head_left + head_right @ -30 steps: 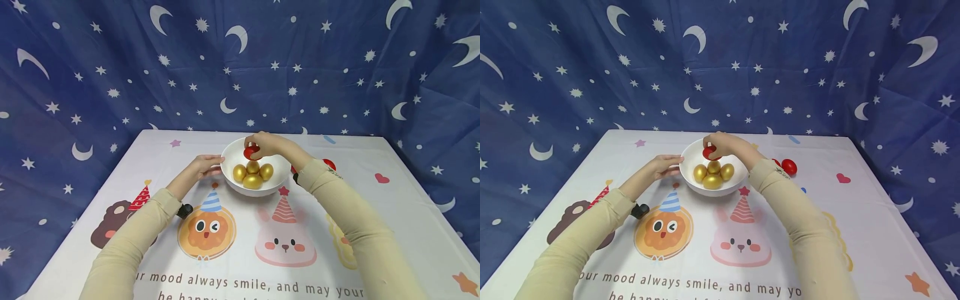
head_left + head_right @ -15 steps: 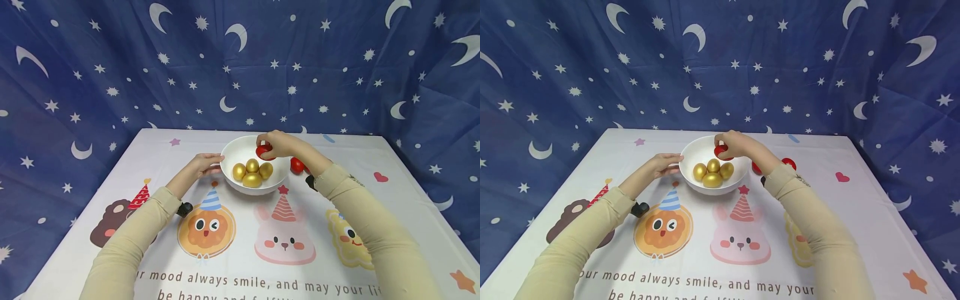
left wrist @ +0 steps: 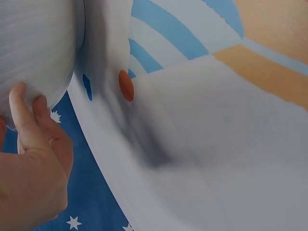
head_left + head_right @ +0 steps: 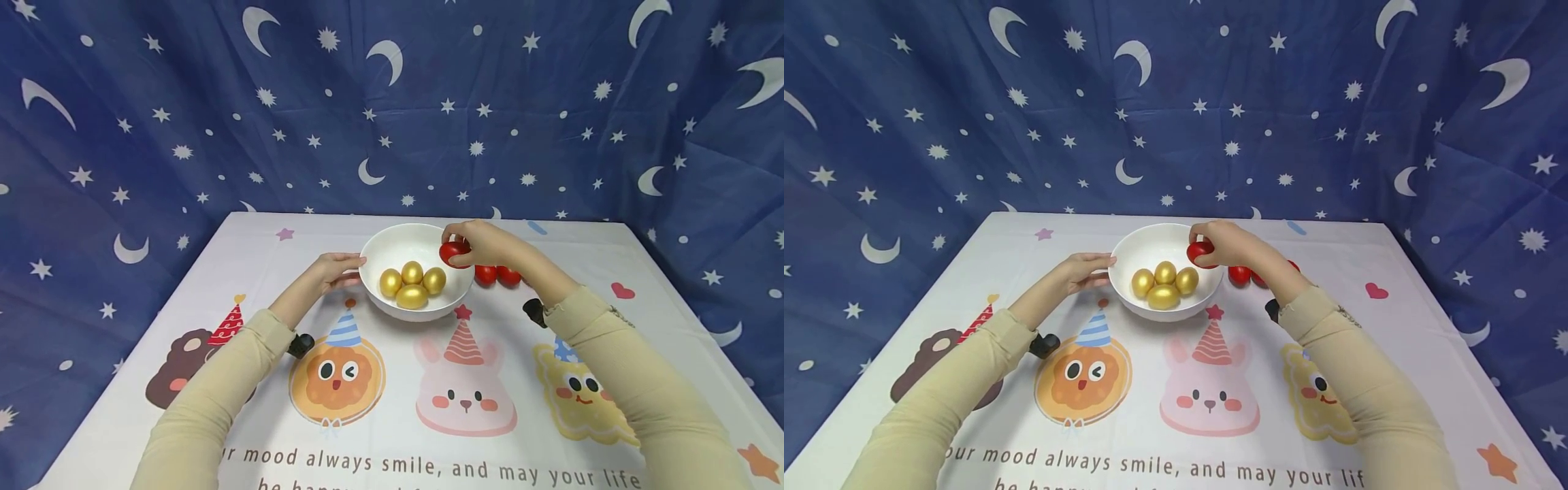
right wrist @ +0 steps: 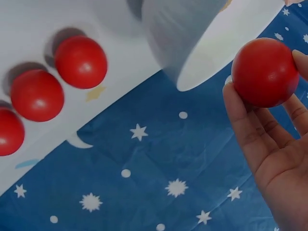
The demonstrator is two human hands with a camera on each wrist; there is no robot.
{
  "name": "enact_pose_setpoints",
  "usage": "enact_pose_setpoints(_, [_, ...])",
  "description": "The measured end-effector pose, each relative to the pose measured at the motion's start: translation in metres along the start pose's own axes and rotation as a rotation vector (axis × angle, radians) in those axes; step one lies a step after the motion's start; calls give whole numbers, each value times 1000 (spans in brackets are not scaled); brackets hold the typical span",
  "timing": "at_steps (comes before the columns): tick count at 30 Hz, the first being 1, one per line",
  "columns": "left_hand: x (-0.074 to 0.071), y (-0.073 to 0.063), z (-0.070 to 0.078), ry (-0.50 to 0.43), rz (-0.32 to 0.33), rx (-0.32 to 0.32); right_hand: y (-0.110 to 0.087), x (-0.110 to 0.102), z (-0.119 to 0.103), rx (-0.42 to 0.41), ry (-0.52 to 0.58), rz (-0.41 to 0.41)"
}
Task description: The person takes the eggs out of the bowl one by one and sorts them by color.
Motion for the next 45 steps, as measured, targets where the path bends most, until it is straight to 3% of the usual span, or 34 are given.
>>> enact_pose_setpoints(11, [0, -2, -1, -4, 6, 19, -27, -3, 29, 97, -5, 47])
enact_pose_setpoints(32, [0, -1, -1, -32, -38, 44, -80, -3, 80, 186, 19, 128])
enact_pose_setpoints(38, [-1, -3, -2, -33, -30, 42, -88, 0, 92, 204, 38, 144])
enact_pose_setpoints(45, [1, -2, -3, -45, -27, 32, -92, 2, 121, 272, 45, 150])
Point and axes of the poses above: each hand's wrist, its own y-axis towards the middle knuckle, its own x-axis out of the palm, z = x × y, the point moved 6 cm from there along y, towards the middle knuckle, and after that the axes turned 2 degrees about x, right-handed, at the moved point
